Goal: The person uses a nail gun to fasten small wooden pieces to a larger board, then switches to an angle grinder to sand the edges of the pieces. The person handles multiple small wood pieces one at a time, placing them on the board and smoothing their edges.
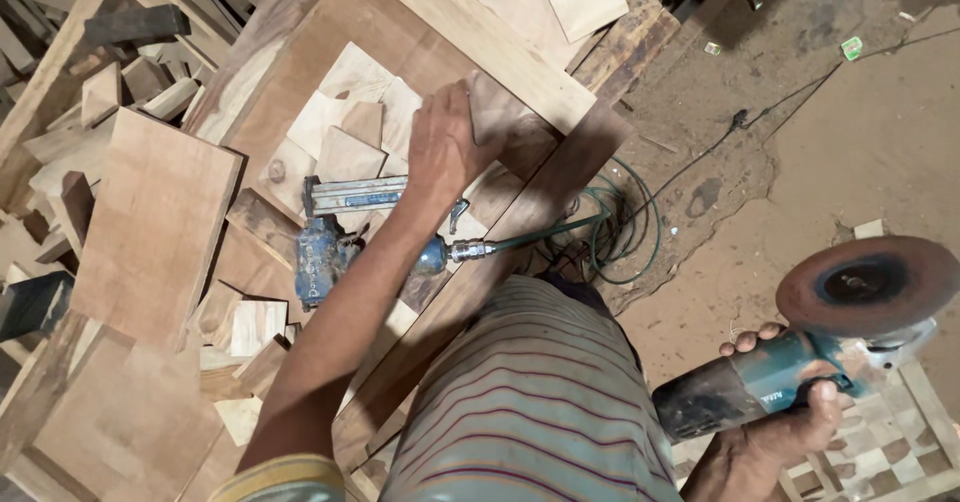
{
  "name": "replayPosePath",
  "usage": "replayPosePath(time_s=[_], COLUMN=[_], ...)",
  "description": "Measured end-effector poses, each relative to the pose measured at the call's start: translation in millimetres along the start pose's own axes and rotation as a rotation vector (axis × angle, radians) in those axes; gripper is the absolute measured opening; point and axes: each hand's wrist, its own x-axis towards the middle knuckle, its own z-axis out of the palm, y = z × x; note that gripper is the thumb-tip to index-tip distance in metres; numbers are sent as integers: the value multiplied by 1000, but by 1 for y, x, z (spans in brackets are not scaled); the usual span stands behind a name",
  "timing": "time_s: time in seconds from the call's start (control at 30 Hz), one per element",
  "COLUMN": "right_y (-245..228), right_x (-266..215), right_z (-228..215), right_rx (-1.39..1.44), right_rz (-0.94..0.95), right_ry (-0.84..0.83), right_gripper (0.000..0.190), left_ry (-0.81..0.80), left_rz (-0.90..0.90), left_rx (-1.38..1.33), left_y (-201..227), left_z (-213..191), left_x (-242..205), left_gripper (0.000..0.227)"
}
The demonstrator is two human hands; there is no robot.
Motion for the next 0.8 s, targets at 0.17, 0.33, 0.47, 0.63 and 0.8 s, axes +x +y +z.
replayPosePath(time_s=[0.17, 0.33, 0.47, 0.63, 0.8], right_y=[1, 1, 2, 4, 5], right_x=[-2, 2, 1, 4, 3], right_z=[3, 0, -3, -6, -12], right_rx=[2, 4, 14, 34, 49], right_rz=[-9, -11, 0, -8, 1], right_ry=[11, 1, 12, 14, 31], right_gripper=[56, 54, 54, 54, 53], left_ry=[67, 202, 105, 42, 41], left_rz=[11, 97, 29, 20, 63], left_rx=[-54, -164, -102, 17, 69], left_y=[-1, 1, 2, 5, 3], left_z=[-5, 4, 5, 0, 3], left_x=[-4, 3, 6, 13, 16], left_gripper=[85, 86, 84, 81, 79])
